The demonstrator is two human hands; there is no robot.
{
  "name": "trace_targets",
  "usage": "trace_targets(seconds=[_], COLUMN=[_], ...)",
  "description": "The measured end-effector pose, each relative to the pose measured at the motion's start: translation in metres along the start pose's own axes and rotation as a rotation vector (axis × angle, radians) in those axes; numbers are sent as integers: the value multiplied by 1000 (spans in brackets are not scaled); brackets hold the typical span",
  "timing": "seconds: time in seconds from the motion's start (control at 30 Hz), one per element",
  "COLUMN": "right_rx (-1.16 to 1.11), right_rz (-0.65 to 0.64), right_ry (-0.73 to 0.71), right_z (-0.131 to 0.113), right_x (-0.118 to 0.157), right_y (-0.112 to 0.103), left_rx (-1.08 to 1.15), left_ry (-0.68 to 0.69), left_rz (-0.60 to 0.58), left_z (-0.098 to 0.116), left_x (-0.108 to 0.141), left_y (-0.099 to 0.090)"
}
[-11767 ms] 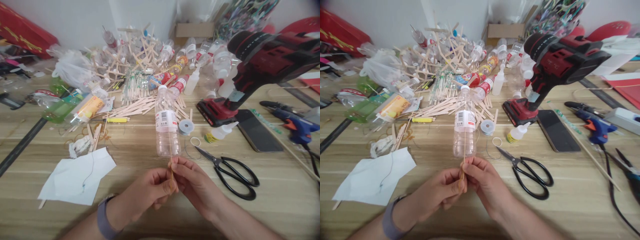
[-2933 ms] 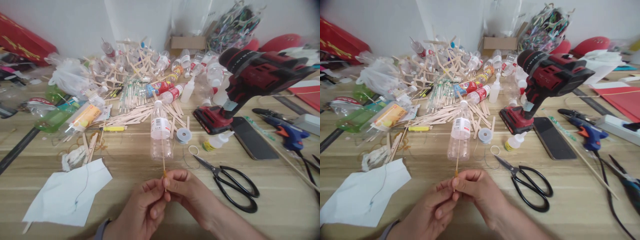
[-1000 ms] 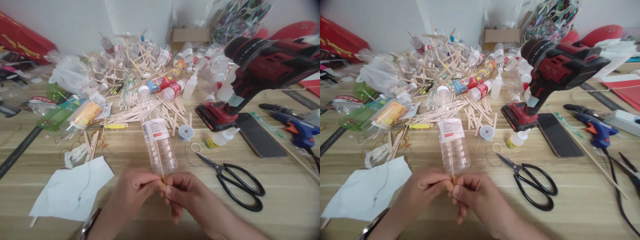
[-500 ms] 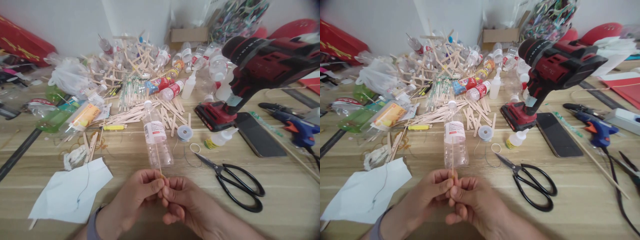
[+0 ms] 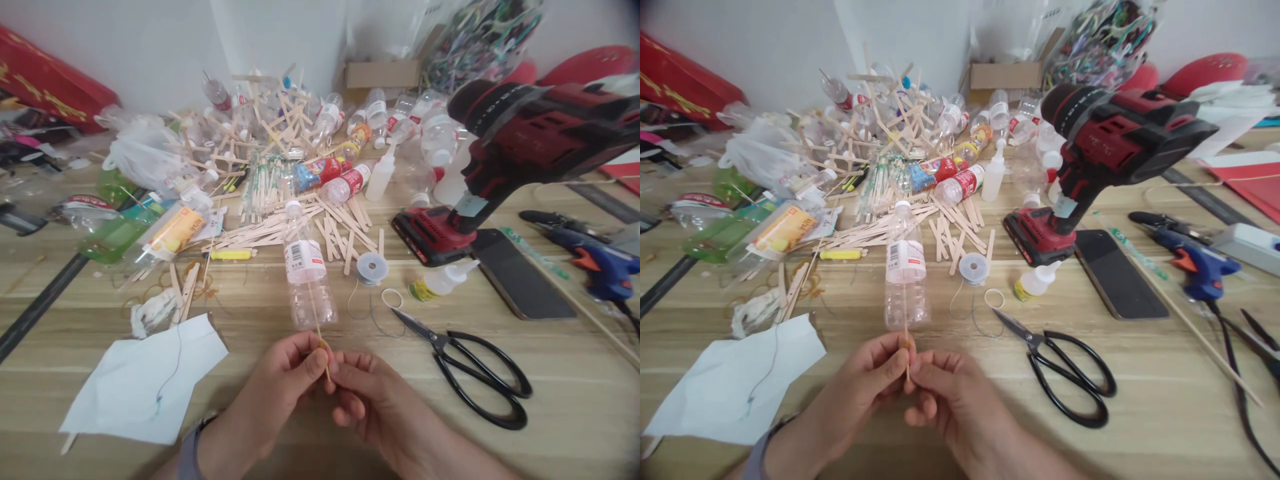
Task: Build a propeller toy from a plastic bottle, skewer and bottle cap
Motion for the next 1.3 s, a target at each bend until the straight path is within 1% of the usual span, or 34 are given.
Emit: trace_targets(seconds=[0.17,0.23,0.37,0.53,0.7,0.83,0.93,1.07,1.17,1.23,1.3], right_rx=[-56,-77,-82,-115,-242,-259,-267,-241,-160,-100,-56], right_rz=[86,103,75,2,43,68,73,72,55,55,75], right_ry=[-67,-84,-90,-80,-40,-21,-39,-95,-141,-161,-175], right_z=[3,5,7,6,8,10,10,8,6,5,4], right_x=[3,4,3,2,3,4,5,5,6,7,9], right_y=[-1,-3,-4,-1,-2,-1,0,0,2,2,1], left_rx=[75,79,83,46,49,71,85,97,106,75,-26], left_ry=[7,7,12,77,98,87,82,62,66,76,96], left_rz=[-27,-18,10,57,42,19,13,36,15,-4,12], left_z=[-7,-8,-9,-4,1,-1,-4,-5,-2,-1,2], left_x=[-2,-4,-5,-4,-2,-3,-3,-3,-2,-1,0], left_y=[6,7,7,3,7,9,9,10,13,14,12])
Point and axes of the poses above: each hand's wrist, its own x-axis away from the middle knuckle, its own y-axis out of the palm, z = x × y, the point moved 6 cm from there along -x, towards the middle knuckle, and after that the axes turned 2 degrees about -z, right-handed, at the moved point
